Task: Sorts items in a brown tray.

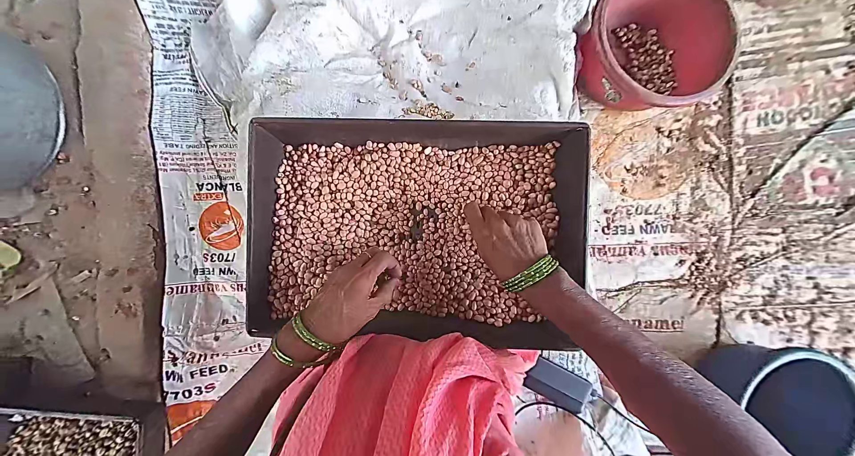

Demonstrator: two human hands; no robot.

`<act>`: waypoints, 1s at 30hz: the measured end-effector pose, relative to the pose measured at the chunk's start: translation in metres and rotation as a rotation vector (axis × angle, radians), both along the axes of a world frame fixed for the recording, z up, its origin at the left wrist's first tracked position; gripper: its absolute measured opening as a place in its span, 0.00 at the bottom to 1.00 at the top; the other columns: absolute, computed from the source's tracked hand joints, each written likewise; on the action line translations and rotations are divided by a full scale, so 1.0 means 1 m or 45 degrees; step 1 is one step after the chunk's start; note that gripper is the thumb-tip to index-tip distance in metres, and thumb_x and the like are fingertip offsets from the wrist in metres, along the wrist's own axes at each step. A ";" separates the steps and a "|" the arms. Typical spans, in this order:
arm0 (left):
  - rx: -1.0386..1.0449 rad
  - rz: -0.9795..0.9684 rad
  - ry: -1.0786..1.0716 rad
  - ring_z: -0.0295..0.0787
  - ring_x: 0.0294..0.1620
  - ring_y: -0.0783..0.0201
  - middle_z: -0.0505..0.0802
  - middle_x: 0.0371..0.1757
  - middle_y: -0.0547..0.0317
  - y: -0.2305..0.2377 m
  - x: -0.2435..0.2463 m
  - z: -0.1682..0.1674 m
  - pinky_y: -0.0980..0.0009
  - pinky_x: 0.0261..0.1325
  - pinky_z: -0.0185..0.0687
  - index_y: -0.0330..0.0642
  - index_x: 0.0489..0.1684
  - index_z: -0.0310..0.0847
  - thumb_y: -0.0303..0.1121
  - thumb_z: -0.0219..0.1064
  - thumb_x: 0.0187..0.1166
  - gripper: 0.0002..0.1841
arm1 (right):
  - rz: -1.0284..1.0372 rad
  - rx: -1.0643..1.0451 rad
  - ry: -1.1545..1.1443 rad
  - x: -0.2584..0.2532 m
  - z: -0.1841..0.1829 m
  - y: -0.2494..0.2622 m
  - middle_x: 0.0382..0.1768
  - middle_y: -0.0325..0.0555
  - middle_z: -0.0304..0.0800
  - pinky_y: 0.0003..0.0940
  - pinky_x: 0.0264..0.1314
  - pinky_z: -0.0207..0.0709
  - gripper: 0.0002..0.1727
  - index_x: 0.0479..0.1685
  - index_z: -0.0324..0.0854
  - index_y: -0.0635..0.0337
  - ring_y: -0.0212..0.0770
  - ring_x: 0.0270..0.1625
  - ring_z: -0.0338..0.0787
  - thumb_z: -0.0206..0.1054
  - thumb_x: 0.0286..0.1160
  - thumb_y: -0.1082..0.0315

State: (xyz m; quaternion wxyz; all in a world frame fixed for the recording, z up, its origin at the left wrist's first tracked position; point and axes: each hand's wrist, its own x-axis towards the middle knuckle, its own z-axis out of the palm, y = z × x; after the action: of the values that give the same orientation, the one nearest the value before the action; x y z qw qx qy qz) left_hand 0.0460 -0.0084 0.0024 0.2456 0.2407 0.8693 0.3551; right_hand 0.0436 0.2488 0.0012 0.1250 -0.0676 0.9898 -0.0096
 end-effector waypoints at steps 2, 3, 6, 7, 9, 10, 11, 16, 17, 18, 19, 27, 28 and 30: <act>-0.027 -0.023 0.027 0.92 0.40 0.56 0.93 0.47 0.46 -0.004 -0.002 -0.002 0.63 0.46 0.88 0.38 0.51 0.87 0.34 0.63 0.82 0.11 | 0.024 -0.029 0.068 0.004 -0.006 0.003 0.32 0.64 0.88 0.54 0.24 0.78 0.08 0.51 0.81 0.70 0.66 0.29 0.91 0.62 0.78 0.81; -0.050 -0.044 0.047 0.93 0.40 0.54 0.94 0.48 0.46 -0.006 -0.003 -0.002 0.60 0.45 0.89 0.38 0.52 0.88 0.35 0.63 0.83 0.12 | 0.024 -0.059 0.124 0.005 -0.009 0.006 0.30 0.64 0.88 0.54 0.22 0.78 0.07 0.50 0.81 0.70 0.66 0.28 0.91 0.62 0.78 0.80; -0.059 -0.046 0.101 0.92 0.38 0.52 0.93 0.47 0.45 -0.003 -0.008 0.002 0.57 0.42 0.88 0.39 0.50 0.89 0.36 0.61 0.84 0.13 | -0.129 -0.422 0.172 0.004 -0.008 0.018 0.23 0.58 0.87 0.54 0.22 0.79 0.11 0.49 0.83 0.68 0.60 0.22 0.89 0.61 0.85 0.68; -0.016 -0.024 0.127 0.92 0.39 0.54 0.93 0.46 0.46 0.001 -0.009 0.003 0.58 0.42 0.88 0.40 0.50 0.89 0.36 0.61 0.84 0.13 | -0.255 -0.700 0.068 0.003 0.001 0.022 0.21 0.53 0.84 0.49 0.23 0.77 0.12 0.52 0.83 0.65 0.52 0.20 0.84 0.60 0.87 0.66; 0.188 -0.001 0.215 0.92 0.41 0.63 0.95 0.45 0.52 0.014 -0.011 0.009 0.69 0.47 0.87 0.41 0.49 0.90 0.37 0.62 0.85 0.13 | -0.520 -1.456 -0.202 0.008 0.007 0.026 0.15 0.31 0.68 0.20 0.15 0.61 0.08 0.46 0.79 0.54 0.25 0.12 0.64 0.55 0.87 0.65; 0.346 -0.016 0.250 0.91 0.43 0.69 0.95 0.45 0.55 0.024 -0.013 0.014 0.76 0.51 0.86 0.40 0.49 0.90 0.38 0.62 0.86 0.13 | -0.645 -1.847 -0.412 0.010 0.008 0.024 0.12 0.25 0.65 0.14 0.12 0.57 0.09 0.42 0.77 0.51 0.19 0.10 0.61 0.52 0.87 0.66; 0.496 -0.038 0.263 0.90 0.44 0.72 0.95 0.45 0.55 0.033 -0.017 0.021 0.79 0.53 0.85 0.38 0.49 0.90 0.37 0.63 0.86 0.12 | -0.742 -2.103 -0.644 0.012 0.009 0.020 0.12 0.22 0.64 0.12 0.11 0.53 0.12 0.39 0.76 0.48 0.16 0.10 0.59 0.48 0.88 0.65; 0.477 0.041 0.266 0.92 0.48 0.71 0.94 0.51 0.54 0.024 -0.054 0.026 0.73 0.57 0.90 0.33 0.54 0.86 0.28 0.66 0.83 0.10 | -0.948 -2.208 -1.002 0.015 -0.004 -0.002 0.11 0.24 0.66 0.12 0.09 0.52 0.23 0.38 0.76 0.50 0.17 0.08 0.57 0.37 0.96 0.54; 0.461 0.059 0.223 0.92 0.47 0.72 0.93 0.51 0.56 0.015 -0.057 0.023 0.74 0.56 0.90 0.34 0.55 0.86 0.28 0.65 0.83 0.10 | -0.969 -2.182 -0.947 0.015 -0.007 -0.002 0.10 0.25 0.64 0.14 0.08 0.52 0.25 0.35 0.77 0.50 0.19 0.08 0.56 0.38 0.96 0.53; 0.453 0.073 0.198 0.91 0.46 0.73 0.93 0.50 0.57 0.007 -0.056 0.021 0.75 0.55 0.89 0.34 0.55 0.85 0.28 0.65 0.83 0.10 | -0.996 -2.178 -0.937 0.015 -0.010 0.001 0.10 0.25 0.63 0.15 0.08 0.53 0.26 0.31 0.76 0.48 0.20 0.08 0.56 0.38 0.96 0.51; 0.433 0.090 0.199 0.90 0.45 0.73 0.92 0.49 0.57 0.001 -0.055 0.018 0.76 0.54 0.89 0.35 0.55 0.85 0.29 0.64 0.84 0.10 | -1.010 -2.190 -0.942 0.013 -0.011 0.004 0.11 0.25 0.62 0.16 0.09 0.51 0.28 0.25 0.73 0.46 0.21 0.09 0.55 0.38 0.96 0.49; 0.121 0.077 0.369 0.91 0.43 0.66 0.93 0.50 0.52 0.002 -0.046 0.004 0.72 0.49 0.88 0.40 0.54 0.89 0.31 0.63 0.85 0.10 | -0.072 -0.929 -0.151 0.033 -0.009 -0.001 0.27 0.51 0.89 0.51 0.29 0.82 0.17 0.43 0.87 0.63 0.51 0.26 0.90 0.58 0.89 0.60; 0.109 0.102 0.388 0.91 0.44 0.65 0.93 0.51 0.51 -0.002 -0.049 0.008 0.71 0.49 0.88 0.39 0.55 0.89 0.32 0.63 0.86 0.11 | 0.063 -0.740 -0.030 0.039 -0.016 -0.005 0.27 0.53 0.90 0.54 0.25 0.83 0.14 0.46 0.86 0.62 0.55 0.25 0.92 0.59 0.88 0.62; 0.066 0.161 0.442 0.90 0.42 0.65 0.92 0.50 0.50 -0.011 -0.055 0.014 0.72 0.48 0.87 0.39 0.57 0.89 0.32 0.63 0.86 0.11 | 0.212 -0.530 0.089 0.043 -0.026 -0.009 0.25 0.52 0.89 0.51 0.19 0.80 0.10 0.47 0.86 0.60 0.56 0.21 0.90 0.61 0.85 0.65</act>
State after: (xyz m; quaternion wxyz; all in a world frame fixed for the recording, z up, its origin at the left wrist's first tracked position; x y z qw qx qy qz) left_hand -0.0088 -0.0192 0.0162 0.0629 0.2495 0.9026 0.3452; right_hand 0.0871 0.2394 -0.0252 0.0742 -0.1739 0.9612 -0.2009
